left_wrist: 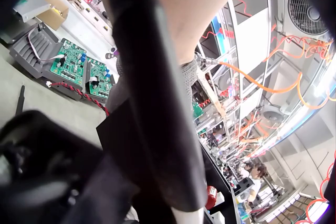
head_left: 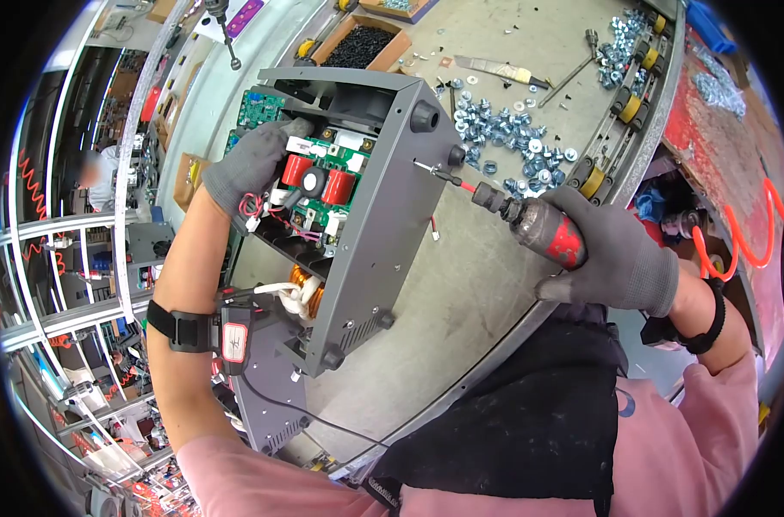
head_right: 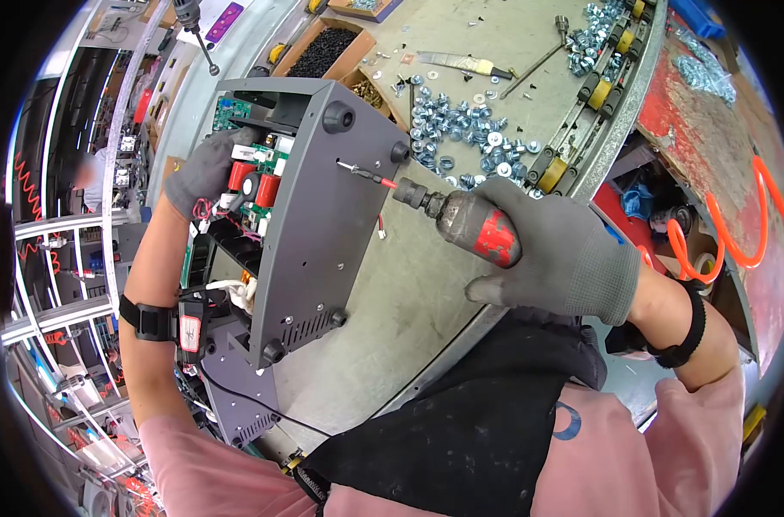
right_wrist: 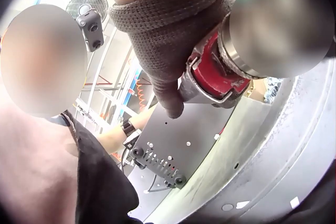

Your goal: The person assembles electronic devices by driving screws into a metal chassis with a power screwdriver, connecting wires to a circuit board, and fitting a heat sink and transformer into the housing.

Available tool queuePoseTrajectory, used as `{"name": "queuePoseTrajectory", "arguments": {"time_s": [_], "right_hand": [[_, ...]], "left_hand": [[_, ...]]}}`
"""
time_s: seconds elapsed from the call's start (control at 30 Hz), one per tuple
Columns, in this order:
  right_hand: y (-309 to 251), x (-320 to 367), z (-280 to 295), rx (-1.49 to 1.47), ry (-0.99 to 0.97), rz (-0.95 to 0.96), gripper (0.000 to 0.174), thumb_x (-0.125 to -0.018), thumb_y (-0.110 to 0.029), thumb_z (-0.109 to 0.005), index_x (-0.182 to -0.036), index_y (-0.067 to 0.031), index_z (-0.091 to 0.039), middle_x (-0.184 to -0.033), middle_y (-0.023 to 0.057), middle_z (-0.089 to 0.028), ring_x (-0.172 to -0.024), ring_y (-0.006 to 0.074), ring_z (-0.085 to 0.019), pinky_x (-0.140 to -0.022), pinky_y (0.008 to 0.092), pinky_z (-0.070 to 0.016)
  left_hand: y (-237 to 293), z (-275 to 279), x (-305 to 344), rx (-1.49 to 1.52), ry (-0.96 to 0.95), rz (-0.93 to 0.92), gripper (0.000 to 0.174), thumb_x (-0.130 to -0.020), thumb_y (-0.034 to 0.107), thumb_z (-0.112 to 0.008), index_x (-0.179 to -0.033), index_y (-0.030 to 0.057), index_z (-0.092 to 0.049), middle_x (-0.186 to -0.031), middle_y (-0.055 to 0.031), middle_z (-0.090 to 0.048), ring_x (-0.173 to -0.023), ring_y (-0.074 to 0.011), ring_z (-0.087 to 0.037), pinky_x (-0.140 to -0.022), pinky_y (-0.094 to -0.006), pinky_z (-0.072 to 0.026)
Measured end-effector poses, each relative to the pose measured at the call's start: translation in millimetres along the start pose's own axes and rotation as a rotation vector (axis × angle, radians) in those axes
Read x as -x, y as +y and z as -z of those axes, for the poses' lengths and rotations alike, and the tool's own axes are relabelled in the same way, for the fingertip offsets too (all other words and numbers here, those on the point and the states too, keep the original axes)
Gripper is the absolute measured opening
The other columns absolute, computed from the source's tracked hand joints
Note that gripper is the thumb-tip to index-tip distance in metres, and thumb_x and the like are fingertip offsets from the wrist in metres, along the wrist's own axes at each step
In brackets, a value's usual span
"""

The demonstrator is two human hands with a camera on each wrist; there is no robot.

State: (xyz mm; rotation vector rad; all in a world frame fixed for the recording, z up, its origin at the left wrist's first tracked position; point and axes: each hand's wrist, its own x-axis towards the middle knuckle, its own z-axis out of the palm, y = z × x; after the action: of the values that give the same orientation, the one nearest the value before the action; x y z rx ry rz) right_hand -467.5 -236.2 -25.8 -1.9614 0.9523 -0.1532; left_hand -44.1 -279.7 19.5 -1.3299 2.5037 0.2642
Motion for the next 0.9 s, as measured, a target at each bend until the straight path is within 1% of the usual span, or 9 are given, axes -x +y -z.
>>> {"name": "queuePoseTrajectory", "arguments": {"time_s": [0.1, 0.2, 0.33, 0.67, 0.73, 0.8, 0.83, 0.87, 0.9], "right_hand": [[-6, -4, 3, 0.058, -0.014, -0.03, 0.076, -0.058, -0.026, -0.082, -0.122, -0.0065, -0.046, -0.08, 0.0185, -0.062, -0.079, 0.0389, -0.063, -0.069, 0.0407, -0.051], [-16, -4, 12, 0.135, -0.063, -0.055, 0.068, -0.068, -0.034, -0.076, -0.121, -0.0051, -0.046, -0.081, 0.0212, -0.063, -0.081, 0.0386, -0.063, -0.07, 0.0437, -0.0498], [-21, -7, 14, 0.264, -0.018, -0.054, 0.059, -0.071, -0.03, -0.074, -0.118, -0.0064, -0.047, -0.077, 0.0213, -0.062, -0.077, 0.0399, -0.063, -0.067, 0.0459, -0.0493], [-34, -12, 16, 0.379, -0.03, -0.1, 0.064, -0.066, -0.025, -0.078, -0.119, -0.0089, -0.047, -0.074, 0.0189, -0.06, -0.074, 0.0396, -0.062, -0.065, 0.0446, -0.0471], [-38, -10, 14, 0.395, -0.018, -0.108, 0.066, -0.065, -0.027, -0.079, -0.12, -0.0089, -0.047, -0.075, 0.0187, -0.061, -0.075, 0.0397, -0.062, -0.066, 0.0438, -0.0474], [-39, -7, 14, 0.414, -0.008, -0.111, 0.068, -0.064, -0.028, -0.08, -0.12, -0.0089, -0.046, -0.076, 0.0184, -0.061, -0.076, 0.0397, -0.062, -0.067, 0.0431, -0.0477], [-37, -4, 16, 0.368, 0.007, -0.111, 0.071, -0.063, -0.031, -0.081, -0.121, -0.0085, -0.046, -0.079, 0.0187, -0.062, -0.079, 0.04, -0.062, -0.069, 0.0424, -0.0482], [-34, -2, 17, 0.321, 0.02, -0.107, 0.074, -0.063, -0.034, -0.081, -0.122, -0.0081, -0.045, -0.083, 0.0191, -0.062, -0.082, 0.0403, -0.062, -0.071, 0.0418, -0.0486], [-31, 2, 16, 0.323, 0.014, -0.095, 0.074, -0.063, -0.034, -0.081, -0.122, -0.0081, -0.045, -0.083, 0.0191, -0.062, -0.082, 0.0403, -0.062, -0.071, 0.0418, -0.0486]], "left_hand": [[-7, -5, 1, -0.068, 0.009, -0.025, 0.038, -0.08, 0.008, -0.054, -0.118, 0.0034, -0.053, -0.112, -0.0165, -0.059, -0.102, -0.0356, -0.055, -0.093, -0.0389, -0.0432], [-10, -8, -3, 0.156, 0.027, -0.012, 0.037, -0.082, 0.007, -0.051, -0.118, 0.0022, -0.052, -0.113, -0.0174, -0.058, -0.104, -0.0354, -0.055, -0.093, -0.0387, -0.0429], [-9, -12, -1, -0.088, 0.094, -0.09, 0.037, -0.083, 0.005, -0.048, -0.119, 0.0008, -0.052, -0.115, -0.0183, -0.058, -0.107, -0.0337, -0.054, -0.096, -0.0386, -0.0419], [-7, -13, -8, 0.336, -0.072, 0.18, 0.043, -0.084, 0.003, -0.045, -0.127, 0.005, -0.048, -0.105, -0.0168, -0.059, -0.1, -0.0327, -0.056, -0.088, -0.0385, -0.0458], [-16, -19, -5, 0.049, 0.049, -0.022, 0.044, -0.084, 0.003, -0.045, -0.128, 0.0055, -0.047, -0.104, -0.0166, -0.059, -0.099, -0.0329, -0.056, -0.085, -0.0396, -0.0469], [-1, 0, -10, 0.137, -0.052, 0.073, 0.03, -0.098, 0.022, -0.042, -0.118, 0.0038, -0.054, -0.091, -0.0114, -0.064, -0.08, -0.0217, -0.062, -0.074, -0.0303, -0.0493], [16, 14, 1, 0.468, -0.044, 0.229, 0.033, -0.096, 0.025, -0.046, -0.119, 0.0024, -0.055, -0.087, -0.0065, -0.063, -0.074, -0.0119, -0.058, -0.067, -0.0241, -0.0482], [27, 37, 9, 0.905, -0.085, 0.603, 0.037, -0.093, 0.025, -0.049, -0.12, 0.0002, -0.056, -0.087, -0.004, -0.061, -0.076, -0.0062, -0.055, -0.065, -0.0203, -0.0463], [22, 45, 25, 0.954, -0.004, 0.567, 0.038, -0.092, 0.024, -0.05, -0.121, -0.0012, -0.055, -0.089, -0.0046, -0.062, -0.078, -0.0069, -0.056, -0.065, -0.0208, -0.0465]]}}
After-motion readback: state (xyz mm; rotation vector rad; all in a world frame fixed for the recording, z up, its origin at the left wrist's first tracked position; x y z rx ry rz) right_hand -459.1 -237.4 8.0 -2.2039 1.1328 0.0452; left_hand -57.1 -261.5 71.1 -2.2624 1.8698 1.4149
